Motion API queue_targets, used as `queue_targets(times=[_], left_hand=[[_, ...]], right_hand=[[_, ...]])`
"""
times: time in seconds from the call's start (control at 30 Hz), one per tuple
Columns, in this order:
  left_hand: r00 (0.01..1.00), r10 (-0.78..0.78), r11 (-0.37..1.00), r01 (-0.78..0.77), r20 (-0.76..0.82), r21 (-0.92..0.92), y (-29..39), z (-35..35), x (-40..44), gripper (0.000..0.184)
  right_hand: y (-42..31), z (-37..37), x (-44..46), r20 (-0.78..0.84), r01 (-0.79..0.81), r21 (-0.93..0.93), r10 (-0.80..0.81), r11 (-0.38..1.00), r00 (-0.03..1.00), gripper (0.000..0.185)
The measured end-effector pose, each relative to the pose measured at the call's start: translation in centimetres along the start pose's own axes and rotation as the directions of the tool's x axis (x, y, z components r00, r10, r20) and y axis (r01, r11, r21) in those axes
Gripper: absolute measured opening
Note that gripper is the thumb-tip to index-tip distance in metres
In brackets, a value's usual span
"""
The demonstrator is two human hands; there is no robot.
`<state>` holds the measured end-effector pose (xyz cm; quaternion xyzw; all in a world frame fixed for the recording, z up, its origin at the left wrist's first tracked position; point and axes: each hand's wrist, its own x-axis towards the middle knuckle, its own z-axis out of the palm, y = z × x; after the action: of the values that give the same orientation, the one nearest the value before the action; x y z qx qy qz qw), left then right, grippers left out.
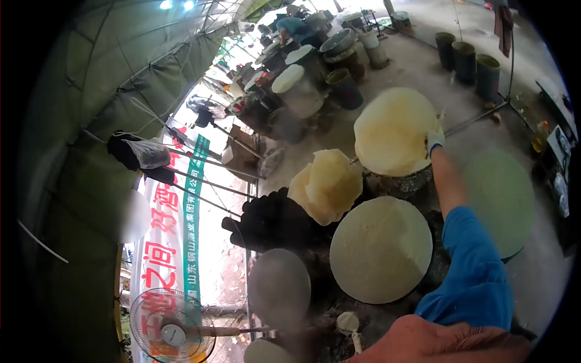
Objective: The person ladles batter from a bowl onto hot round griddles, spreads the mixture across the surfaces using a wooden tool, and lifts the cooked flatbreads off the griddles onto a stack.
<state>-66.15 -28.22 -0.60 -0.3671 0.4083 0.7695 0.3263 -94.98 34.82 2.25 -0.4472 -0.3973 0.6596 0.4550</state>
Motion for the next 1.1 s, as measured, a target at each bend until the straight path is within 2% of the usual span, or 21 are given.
queue_targets(times=[0.1, 0.2, 0.23, 0.27, 0.3, 0.33, 0.4, 0.5, 0.57, 0.6, 0.67, 0.7, 0.77, 0.83, 0.87, 0.9, 0.93, 0.97, 1.0, 1.03, 1.1], left_hand=[[0.999, 0.025, 1.000, -0.025, -0.037, 0.004, -0.5, 0.9, -0.4, 0.039], [0.997, 0.045, 0.998, -0.047, -0.066, -0.036, -1.3, 1.0, -1.2, 0.039], [0.996, 0.053, 0.997, -0.056, -0.074, -0.049, -1.7, 0.8, -1.5, 0.038], [0.995, 0.062, 0.995, -0.068, -0.079, -0.076, -2.0, 0.5, -1.9, 0.038], [0.994, 0.076, 0.991, -0.084, -0.084, -0.107, -2.5, 0.4, -2.4, 0.038], [0.992, 0.092, 0.984, -0.104, -0.092, -0.142, -3.2, 0.1, -3.2, 0.038], [0.985, 0.132, 0.957, -0.157, -0.114, -0.245, -5.6, -0.9, -4.9, 0.038], [0.966, 0.214, 0.832, -0.258, -0.145, -0.491, -12.8, -1.1, -7.2, 0.038], [0.938, 0.298, 0.662, -0.337, -0.178, -0.669, -17.9, 0.1, -9.1, 0.037], [0.920, 0.343, 0.557, -0.362, -0.190, -0.748, -19.8, 0.7, -10.4, 0.037], [0.865, 0.449, 0.304, -0.383, -0.223, -0.872, -23.9, 1.5, -13.7, 0.037], [0.826, 0.505, 0.157, -0.373, -0.250, -0.915, -26.4, 2.1, -14.7, 0.037], [0.725, 0.633, -0.117, -0.258, -0.272, -0.959, -32.0, 3.0, -18.1, 0.037], [0.545, 0.791, -0.230, -0.157, -0.278, -0.961, -39.6, 3.6, -19.4, 0.040], [0.486, 0.777, -0.257, -0.334, -0.399, -0.907, -41.9, 5.3, -21.9, 0.042], [0.394, 0.780, -0.303, -0.442, -0.486, -0.844, -45.5, 5.9, -23.0, 0.037], [0.301, 0.773, -0.346, -0.538, -0.559, -0.769, -49.3, 6.3, -23.8, 0.032], [0.205, 0.761, -0.381, -0.627, -0.616, -0.679, -53.5, 7.5, -23.4, 0.027], [0.200, 0.334, -0.389, -0.861, -0.921, -0.328, -54.5, 10.0, -26.9, 0.027], [0.119, 0.246, -0.233, -0.956, -0.962, -0.178, -58.0, 10.1, -28.4, 0.056], [0.019, 0.044, -0.215, -0.976, -0.999, -0.028, -64.5, 9.6, -30.7, 0.058]], right_hand=[[10.3, -1.8, 10.5, -0.175, -0.242, -0.345, 0.191, 0.907, 0.966, 0.036], [10.6, -2.2, 11.0, -0.103, -0.098, -0.582, 0.047, 0.807, 0.994, 0.043], [9.9, -2.9, 10.4, -0.036, -0.001, -0.672, -0.032, 0.740, 0.999, 0.044], [9.2, -3.0, 10.3, 0.051, 0.110, -0.743, -0.108, 0.660, 0.993, 0.046], [10.7, -3.3, 13.1, 0.115, 0.150, -0.864, -0.101, 0.480, 0.988, 0.045], [10.9, -3.2, 14.0, 0.171, 0.202, -0.888, -0.111, 0.413, 0.979, 0.044], [11.6, -2.4, 13.8, 0.310, 0.334, -0.848, -0.127, 0.411, 0.942, 0.042], [13.7, 3.3, 7.1, 0.588, 0.542, -0.589, -0.142, 0.600, 0.796, 0.040], [14.1, 6.0, -3.0, 0.765, 0.538, -0.429, -0.025, 0.726, 0.644, 0.038], [14.0, 6.2, -9.6, 0.842, 0.524, -0.396, 0.070, 0.754, 0.535, 0.037], [12.7, 4.3, -22.8, 0.923, 0.559, -0.385, 0.313, 0.734, 0.224, 0.036], [11.7, 2.2, -29.3, 0.895, 0.611, -0.372, 0.445, 0.699, 0.035, 0.035], [9.5, -3.6, -41.5, 0.691, 0.719, -0.235, 0.633, 0.654, -0.350, 0.034], [16.0, -10.0, -50.7, 0.422, 0.563, -0.017, 0.517, 0.826, -0.745, 0.030], [12.2, -15.4, -55.3, 0.336, 0.524, 0.213, 0.442, 0.825, -0.832, 0.030], [7.7, -21.5, -60.3, 0.232, 0.437, 0.425, 0.371, 0.793, -0.899, 0.030], [7.6, -26.7, -64.1, 0.066, 0.290, 0.342, 0.285, 0.894, -0.956, 0.029], [7.1, -32.2, -66.6, -0.066, 0.192, 0.382, 0.234, 0.904, -0.970, 0.028], [3.9, -38.3, -70.0, -0.190, 0.171, 0.473, 0.290, 0.864, -0.938, 0.026], [-0.1, -44.4, -72.7, -0.320, 0.084, 0.461, 0.253, 0.883, -0.913, 0.029], [-2.6, -56.6, -77.5, -0.480, -0.197, 0.564, 0.124, 0.802, -0.868, 0.039]])
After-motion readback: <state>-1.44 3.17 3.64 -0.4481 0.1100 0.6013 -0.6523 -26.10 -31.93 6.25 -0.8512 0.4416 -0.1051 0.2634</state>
